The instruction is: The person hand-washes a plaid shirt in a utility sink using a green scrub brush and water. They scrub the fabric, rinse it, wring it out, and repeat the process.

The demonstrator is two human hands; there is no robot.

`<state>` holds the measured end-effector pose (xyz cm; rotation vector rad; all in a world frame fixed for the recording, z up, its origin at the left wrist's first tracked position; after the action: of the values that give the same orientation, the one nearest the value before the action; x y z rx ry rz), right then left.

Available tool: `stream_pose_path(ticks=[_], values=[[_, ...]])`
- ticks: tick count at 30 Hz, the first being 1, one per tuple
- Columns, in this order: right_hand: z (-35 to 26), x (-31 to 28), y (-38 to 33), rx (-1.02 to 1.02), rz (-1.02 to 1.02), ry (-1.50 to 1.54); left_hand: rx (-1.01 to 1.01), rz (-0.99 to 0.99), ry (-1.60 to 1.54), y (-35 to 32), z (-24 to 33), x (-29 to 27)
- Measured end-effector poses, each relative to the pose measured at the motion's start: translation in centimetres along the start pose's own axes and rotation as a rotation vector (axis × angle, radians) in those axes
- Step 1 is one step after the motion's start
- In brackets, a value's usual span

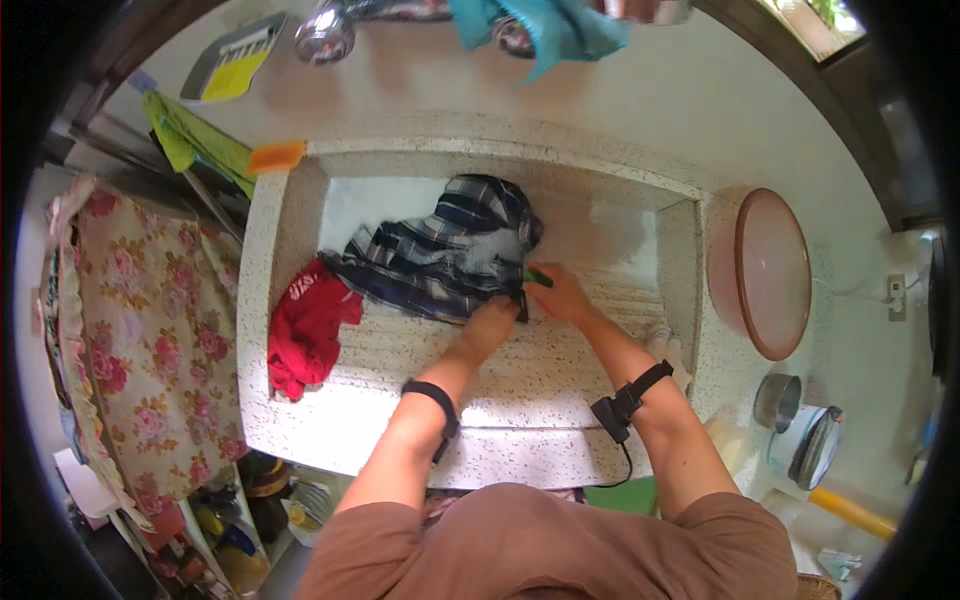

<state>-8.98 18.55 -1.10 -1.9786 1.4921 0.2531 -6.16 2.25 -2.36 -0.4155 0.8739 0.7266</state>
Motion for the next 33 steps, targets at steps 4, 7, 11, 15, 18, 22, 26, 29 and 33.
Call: stream_pose_path(ticks=[4, 7, 11, 15, 18, 22, 26, 29, 33], values=[[-1.4, 2.2, 0.2, -0.276, 0.016, -0.039, -0.255, -0.302, -0.320, -6.1, -0.2, -2.4], [-3.4, 6.6, -1.8, -0.342, -0.202, -0.225, -0.156, -0.230, -0.191, -12.0, 1.8, -5.1], [-5.6, 9.7, -5.5, -0.386, -0.010, -0.149, -0.013, -0.115, 0.020, -14.4, 3.3, -5.8], [-5.2, 10.6, -4.3, -0.348, -0.034, 0.069, -0.109, -0.309, -0.090, -14.2, 2.8, -3.8], [-3.4, 6.8, 3.1, -0.162, 0.244, 0.273, -0.060, -0.136, -0.076, -14.5, 2.8, -4.5], [-6.6, 7.0, 2.2, -0.398, -0.072, -0.552, -0.028, -0.117, -0.113, -15.0, 2.2, -5.1], [-8.7, 9.7, -4.6, -0.599, -0.087, -0.367, -0.171, -0.232, -0.332, -14.9, 1.3, -4.2], [-4.4, 9.6, -1.0, -0.518, 0.116, -0.591, -0.055, -0.156, -0.175, -15.0, 1.8, -4.5], [-2.6, 6.7, 4.3, -0.279, 0.112, -0.538, -0.041, -0.118, -0.149, -15.2, 2.1, -5.2]])
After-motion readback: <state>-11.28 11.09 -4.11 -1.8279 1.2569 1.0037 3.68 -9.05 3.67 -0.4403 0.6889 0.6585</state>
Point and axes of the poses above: each hand's wrist, its own y-axis towards the middle knuckle, its own x-axis out of the palm, z = x × y, the point moved 4 cm from there along y, towards the middle knuckle, and after that the axes turned 1 degree about -z, right-handed, at the moved point
